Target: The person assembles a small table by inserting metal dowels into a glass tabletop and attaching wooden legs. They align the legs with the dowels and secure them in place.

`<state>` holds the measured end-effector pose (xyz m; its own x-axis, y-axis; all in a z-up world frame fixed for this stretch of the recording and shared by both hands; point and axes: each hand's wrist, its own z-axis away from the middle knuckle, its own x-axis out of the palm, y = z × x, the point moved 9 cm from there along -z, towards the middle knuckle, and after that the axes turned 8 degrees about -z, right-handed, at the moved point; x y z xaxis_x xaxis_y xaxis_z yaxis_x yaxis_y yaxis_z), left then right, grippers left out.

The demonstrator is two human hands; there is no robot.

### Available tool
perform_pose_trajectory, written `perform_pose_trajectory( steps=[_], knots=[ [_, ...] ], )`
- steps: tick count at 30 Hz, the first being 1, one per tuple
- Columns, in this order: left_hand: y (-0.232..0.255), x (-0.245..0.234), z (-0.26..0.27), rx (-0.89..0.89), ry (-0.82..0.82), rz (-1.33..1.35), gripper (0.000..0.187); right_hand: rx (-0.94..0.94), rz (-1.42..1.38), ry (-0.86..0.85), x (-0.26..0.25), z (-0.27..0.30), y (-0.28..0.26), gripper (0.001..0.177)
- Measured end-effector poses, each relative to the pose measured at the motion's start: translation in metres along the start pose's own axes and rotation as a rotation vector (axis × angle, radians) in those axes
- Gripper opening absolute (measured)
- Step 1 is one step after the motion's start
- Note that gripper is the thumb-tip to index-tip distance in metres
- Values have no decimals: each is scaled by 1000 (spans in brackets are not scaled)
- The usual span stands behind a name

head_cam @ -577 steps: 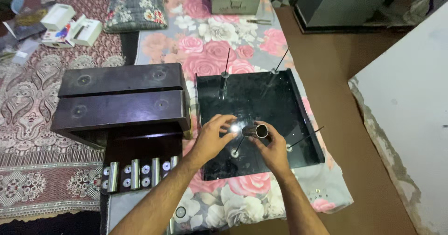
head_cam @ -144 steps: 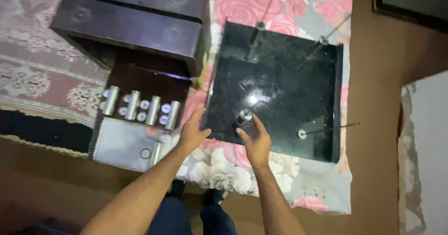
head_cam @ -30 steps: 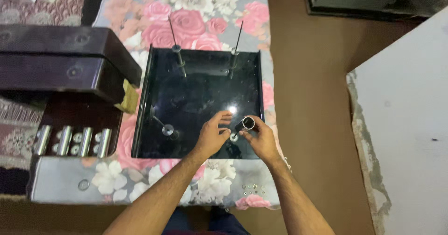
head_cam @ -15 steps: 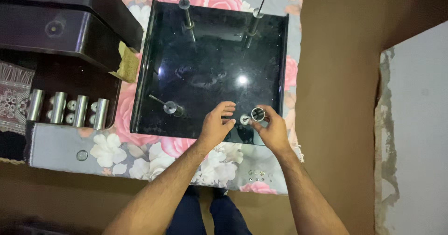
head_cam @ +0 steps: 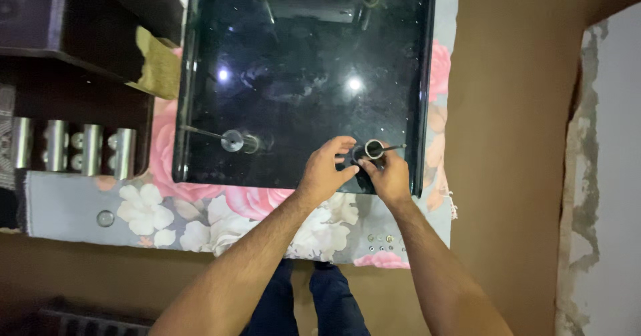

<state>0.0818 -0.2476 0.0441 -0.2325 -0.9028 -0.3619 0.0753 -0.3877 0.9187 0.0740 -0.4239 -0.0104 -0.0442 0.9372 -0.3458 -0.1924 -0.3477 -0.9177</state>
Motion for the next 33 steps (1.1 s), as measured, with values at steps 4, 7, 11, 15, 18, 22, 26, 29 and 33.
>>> perform_pose_trajectory(
  steps=[4,7,11,15,18,22,26,29,33],
  knots=[
    [9,15,-2,14,20,-19,56,-30,55,15,-1,-3,0,45],
    [18,13,-5,25,106,-68,53,-87,64,-38,2,-7,-9,39],
    [21,20,-13,7,154,-95,49,-152,165,-113,-1,-8,-16,35],
    [19,28,-14,20,133,-155,45,-116,227,-169,-1,-12,-4,24],
    [24,26,-11,95,199,-219,42,-148,199,-172,1,-13,3,23],
    [22,32,-8,101,207,-262,48,-223,167,10,-1,-2,5,30],
    [5,40,-16,45,120,-218,43,-208,168,179,2,7,11,33],
    [2,40,-18,87,69,-220,38,-146,162,165,4,5,15,31],
    [5,36,-20,70,89,-209,40,-281,202,-105,8,-13,3,29]
  ],
)
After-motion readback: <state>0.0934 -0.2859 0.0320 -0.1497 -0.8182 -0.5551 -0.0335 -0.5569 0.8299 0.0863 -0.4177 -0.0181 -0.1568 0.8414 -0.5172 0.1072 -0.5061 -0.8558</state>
